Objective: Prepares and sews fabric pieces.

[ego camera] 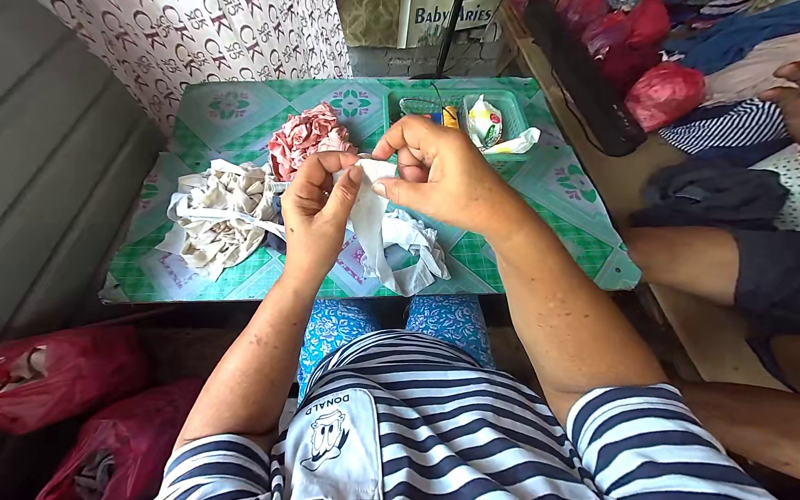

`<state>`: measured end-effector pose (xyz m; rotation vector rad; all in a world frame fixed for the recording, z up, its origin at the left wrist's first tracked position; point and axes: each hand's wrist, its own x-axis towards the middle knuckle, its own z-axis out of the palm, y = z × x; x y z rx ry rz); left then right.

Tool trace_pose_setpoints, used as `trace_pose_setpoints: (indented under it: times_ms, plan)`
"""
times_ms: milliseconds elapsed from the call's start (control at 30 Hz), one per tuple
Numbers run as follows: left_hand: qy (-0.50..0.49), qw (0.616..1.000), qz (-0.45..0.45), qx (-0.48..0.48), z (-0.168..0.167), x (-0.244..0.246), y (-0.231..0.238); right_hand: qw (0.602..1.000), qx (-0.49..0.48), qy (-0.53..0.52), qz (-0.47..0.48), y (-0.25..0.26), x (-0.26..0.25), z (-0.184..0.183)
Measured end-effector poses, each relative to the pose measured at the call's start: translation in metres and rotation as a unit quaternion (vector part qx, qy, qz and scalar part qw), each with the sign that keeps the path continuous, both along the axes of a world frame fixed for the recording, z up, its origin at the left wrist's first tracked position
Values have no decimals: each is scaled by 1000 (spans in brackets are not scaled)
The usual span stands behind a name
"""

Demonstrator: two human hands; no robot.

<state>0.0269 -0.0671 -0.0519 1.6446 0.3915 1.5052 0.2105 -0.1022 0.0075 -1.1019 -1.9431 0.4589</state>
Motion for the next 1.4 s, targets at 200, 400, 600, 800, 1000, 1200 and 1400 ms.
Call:
trace_pose_setpoints:
  times_ms: [200, 400, 600, 800, 1000, 1200, 1400]
  plan:
    - [14, 1000, 6, 18, -3, 0, -2, 993, 61, 99, 5, -7, -2, -23]
    - [15, 999, -6, 34, -11, -3, -5, 988, 79, 132, 19, -17, -8, -30]
    - [-20, 996, -65, 51, -17, -4, -11, 991, 87, 105, 7, -21, -9, -31]
    - [-43, 997, -41, 54, -18, -4, -15, 988, 100, 115, 0, -24, -11, -32]
    - [-68, 996, -23, 48, -20, -4, -19, 990, 99, 96, -18, -30, -12, -31]
    - [-67, 996, -22, 51, -21, -3, -22, 988, 112, 102, -27, -33, -11, -33]
    - [-83, 994, -45, 46, -21, -3, -24, 987, 111, 111, -22, -35, -11, -34]
